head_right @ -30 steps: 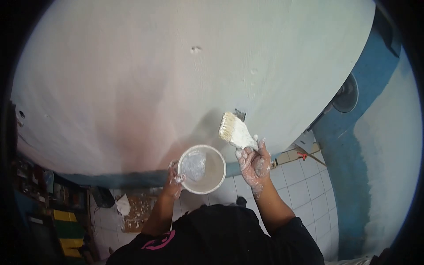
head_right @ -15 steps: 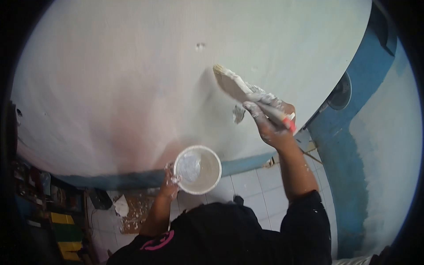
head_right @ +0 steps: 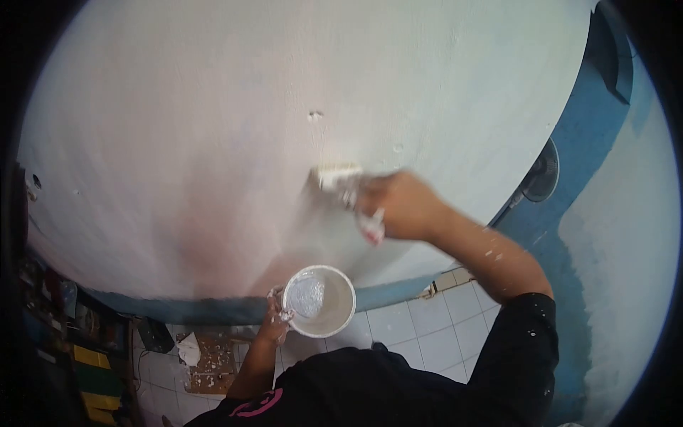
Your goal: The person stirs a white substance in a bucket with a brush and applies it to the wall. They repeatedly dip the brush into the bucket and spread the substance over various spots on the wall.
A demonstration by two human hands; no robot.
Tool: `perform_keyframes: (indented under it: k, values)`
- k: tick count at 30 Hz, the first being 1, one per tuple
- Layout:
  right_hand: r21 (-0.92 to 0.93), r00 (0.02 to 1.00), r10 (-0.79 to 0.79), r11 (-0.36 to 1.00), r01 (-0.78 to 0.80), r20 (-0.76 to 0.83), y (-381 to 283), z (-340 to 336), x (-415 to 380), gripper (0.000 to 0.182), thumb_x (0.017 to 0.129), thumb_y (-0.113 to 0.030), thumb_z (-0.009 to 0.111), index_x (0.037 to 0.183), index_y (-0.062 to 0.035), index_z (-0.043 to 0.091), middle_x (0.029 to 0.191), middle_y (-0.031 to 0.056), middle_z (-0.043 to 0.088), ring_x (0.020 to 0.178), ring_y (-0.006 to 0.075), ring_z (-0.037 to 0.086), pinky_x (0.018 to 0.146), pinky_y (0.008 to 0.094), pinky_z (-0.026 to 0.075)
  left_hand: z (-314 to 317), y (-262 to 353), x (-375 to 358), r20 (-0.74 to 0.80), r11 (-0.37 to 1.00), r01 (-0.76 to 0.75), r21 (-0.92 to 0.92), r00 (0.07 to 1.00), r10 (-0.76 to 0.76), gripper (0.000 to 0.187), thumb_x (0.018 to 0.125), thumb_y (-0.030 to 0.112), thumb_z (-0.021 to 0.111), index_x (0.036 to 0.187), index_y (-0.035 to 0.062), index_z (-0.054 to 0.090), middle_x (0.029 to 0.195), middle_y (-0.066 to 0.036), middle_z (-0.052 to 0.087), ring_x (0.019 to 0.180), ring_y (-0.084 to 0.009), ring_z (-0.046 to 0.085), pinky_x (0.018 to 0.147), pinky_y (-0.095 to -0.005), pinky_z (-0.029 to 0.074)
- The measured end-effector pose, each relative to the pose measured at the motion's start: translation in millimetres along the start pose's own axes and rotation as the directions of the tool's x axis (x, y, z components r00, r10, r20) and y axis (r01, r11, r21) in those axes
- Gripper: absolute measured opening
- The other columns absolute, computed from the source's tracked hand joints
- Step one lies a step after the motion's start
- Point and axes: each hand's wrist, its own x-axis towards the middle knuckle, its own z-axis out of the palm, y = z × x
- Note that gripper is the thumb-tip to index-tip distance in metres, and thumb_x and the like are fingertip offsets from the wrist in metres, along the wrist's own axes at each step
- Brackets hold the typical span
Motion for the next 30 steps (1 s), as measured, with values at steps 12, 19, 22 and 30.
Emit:
perform_keyframes:
  k: [12,19,22,30]
  values:
    - [-0.133,0.984,-0.03,0.99,0.054,0.176,-27,26,-6,0.038,0.067,-0.018,0.06,0.104,-0.0102,0.062,0.12,0.0115,0.054,0.106,0.0222,0.056,0.08,0.0339,0.051,6,-6,6,0.023,0.999,0.01,-0.051,1.0,-0.009,0.076,0.067,-0.002,0.061,0.129,0.0124,0.02,0.119,-0.01,0.039,0.109,-0.0234,0.045,0.081,-0.0334,0.048]
    - [-0.361,0.89,0.002,0.914,-0.187,-0.457,11,-88,44,0.031,0.069,0.001,0.062,0.099,-0.0067,0.064,0.106,0.0134,0.062,0.085,0.0242,0.065,0.07,0.0302,0.053,-14,-8,13,0.014,0.999,-0.034,0.017,0.999,0.034,0.076,0.069,0.001,0.062,0.13,0.0119,0.018,0.114,-0.01,0.044,0.101,-0.0211,0.05,0.074,-0.0299,0.049]
    - [-0.5,0.965,-0.07,0.863,-0.069,-0.254,-15,-37,39,0.029,0.073,-0.011,0.061,0.101,-0.0083,0.063,0.115,0.0143,0.057,0.103,0.0249,0.059,0.079,0.0322,0.052,-15,-3,8,0.022,1.0,0.014,-0.022,1.0,-0.014,0.076,0.069,0.001,0.063,0.13,0.0113,0.018,0.112,-0.01,0.044,0.097,-0.0187,0.051,0.069,-0.0271,0.049]
    - [0.131,0.991,0.081,0.987,-0.095,0.103,-26,-28,35,0.028,0.071,-0.01,0.062,0.098,-0.0136,0.064,0.113,0.0057,0.059,0.096,0.0188,0.061,0.067,0.0269,0.052,-27,5,2,0.029,0.992,0.06,-0.11,0.998,-0.057,0.076,0.068,0.0,0.064,0.128,0.0117,0.019,0.112,-0.008,0.044,0.1,-0.0179,0.049,0.07,-0.0267,0.048]
